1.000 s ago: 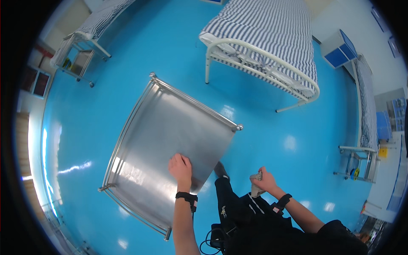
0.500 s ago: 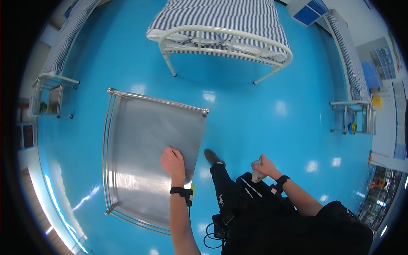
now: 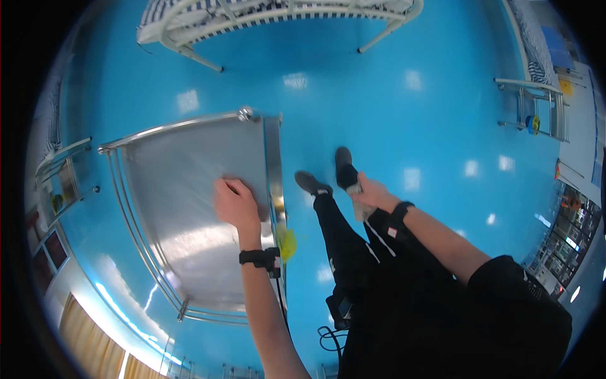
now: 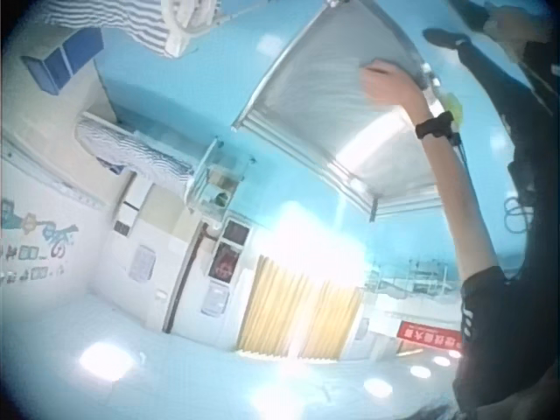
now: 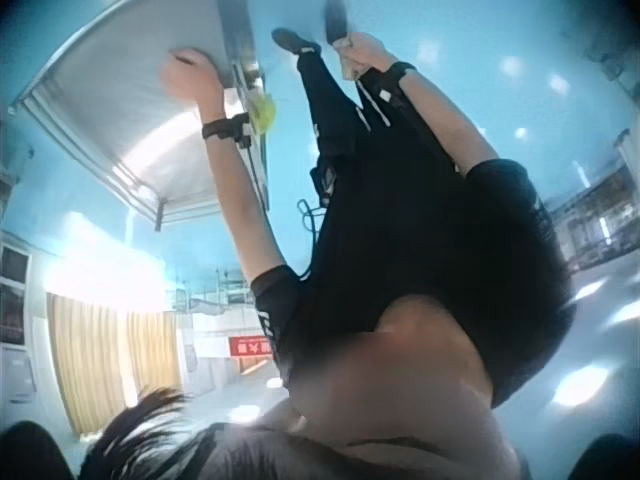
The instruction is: Wiping down a medical tray/cart and organizing hospital beds.
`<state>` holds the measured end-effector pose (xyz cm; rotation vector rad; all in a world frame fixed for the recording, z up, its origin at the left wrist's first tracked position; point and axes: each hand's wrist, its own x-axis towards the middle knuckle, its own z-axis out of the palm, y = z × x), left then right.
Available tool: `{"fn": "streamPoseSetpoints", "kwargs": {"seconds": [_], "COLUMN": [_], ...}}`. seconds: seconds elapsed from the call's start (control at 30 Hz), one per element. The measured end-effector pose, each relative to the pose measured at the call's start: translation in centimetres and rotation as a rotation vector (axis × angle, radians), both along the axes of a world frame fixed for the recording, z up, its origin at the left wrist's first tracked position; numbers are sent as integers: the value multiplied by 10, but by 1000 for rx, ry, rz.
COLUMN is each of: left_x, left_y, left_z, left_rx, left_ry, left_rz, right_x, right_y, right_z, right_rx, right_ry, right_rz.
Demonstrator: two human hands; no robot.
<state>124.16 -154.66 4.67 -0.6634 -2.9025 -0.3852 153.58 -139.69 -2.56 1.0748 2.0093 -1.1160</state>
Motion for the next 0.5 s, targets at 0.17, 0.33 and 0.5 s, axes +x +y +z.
{"fn": "streamPoseSetpoints", "kwargs": {"seconds": [0.17, 0.33, 0.5], "left_x": [-16, -61, -84], "left_y": [23, 33, 59], "left_z": [-3, 2, 8], "left_rx": [-25, -70, 20], "left_ry": [-28, 26, -19], "left_rz": [40, 80, 11], "right_x": [-48, -99, -125], "right_y": [24, 31, 50], "right_z": [-26, -68, -104], "right_rx": [-67, -62, -7], "right_ry": [-108, -53, -58], "right_rz": [187, 245, 213]}}
